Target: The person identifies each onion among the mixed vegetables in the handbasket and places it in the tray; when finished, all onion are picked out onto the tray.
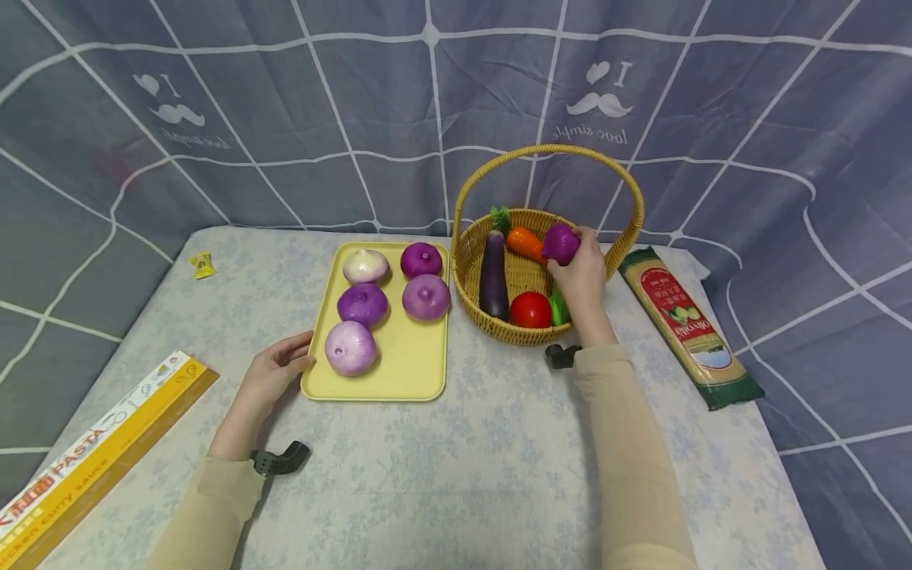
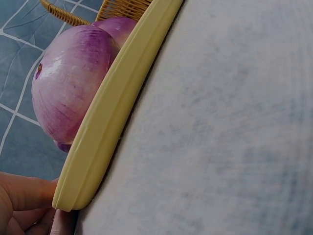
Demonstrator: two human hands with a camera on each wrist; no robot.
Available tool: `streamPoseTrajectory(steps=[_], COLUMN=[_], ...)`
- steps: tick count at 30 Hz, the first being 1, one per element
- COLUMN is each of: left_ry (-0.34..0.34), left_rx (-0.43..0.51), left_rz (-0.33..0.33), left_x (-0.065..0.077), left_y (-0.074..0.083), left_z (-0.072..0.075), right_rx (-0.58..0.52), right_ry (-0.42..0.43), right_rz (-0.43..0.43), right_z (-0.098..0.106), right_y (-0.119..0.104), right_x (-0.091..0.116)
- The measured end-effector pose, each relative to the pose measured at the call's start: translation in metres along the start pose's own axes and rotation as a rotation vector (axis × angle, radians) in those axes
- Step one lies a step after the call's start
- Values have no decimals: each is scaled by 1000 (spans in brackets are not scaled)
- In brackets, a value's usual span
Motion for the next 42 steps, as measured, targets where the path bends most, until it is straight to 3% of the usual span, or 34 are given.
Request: streamPoseTrajectory(steps=[10, 20, 27, 33, 42], left_ry=[7, 13, 11, 15, 5], left_rx=[-4, 5, 12, 8, 12], left_rz=[-4, -6, -11, -5, -3], left_x=[-1, 0, -1, -1, -1], left_y=[-1, 1, 0, -2, -1], left_z=[0, 0, 0, -1, 0], right_rx=[-156, -307, -432, -464, -516], right_ry=[-20, -161, -328, -457, -595], right_rz=[-17, 16, 67, 131, 77], right_z=[13, 16, -7, -31, -70], right_y=[-17, -43, -70, -88, -87], right_x=[34, 90, 128, 151, 163])
Point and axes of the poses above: each hand's wrist, its own x-axis away from the middle knuckle, its own z-axis out of the back of the hand, y = z × x, the point moved 3 cm from there along -x, towards the middle knuckle, and after that the axes turned 1 degree about -z, right-handed, at the moved point
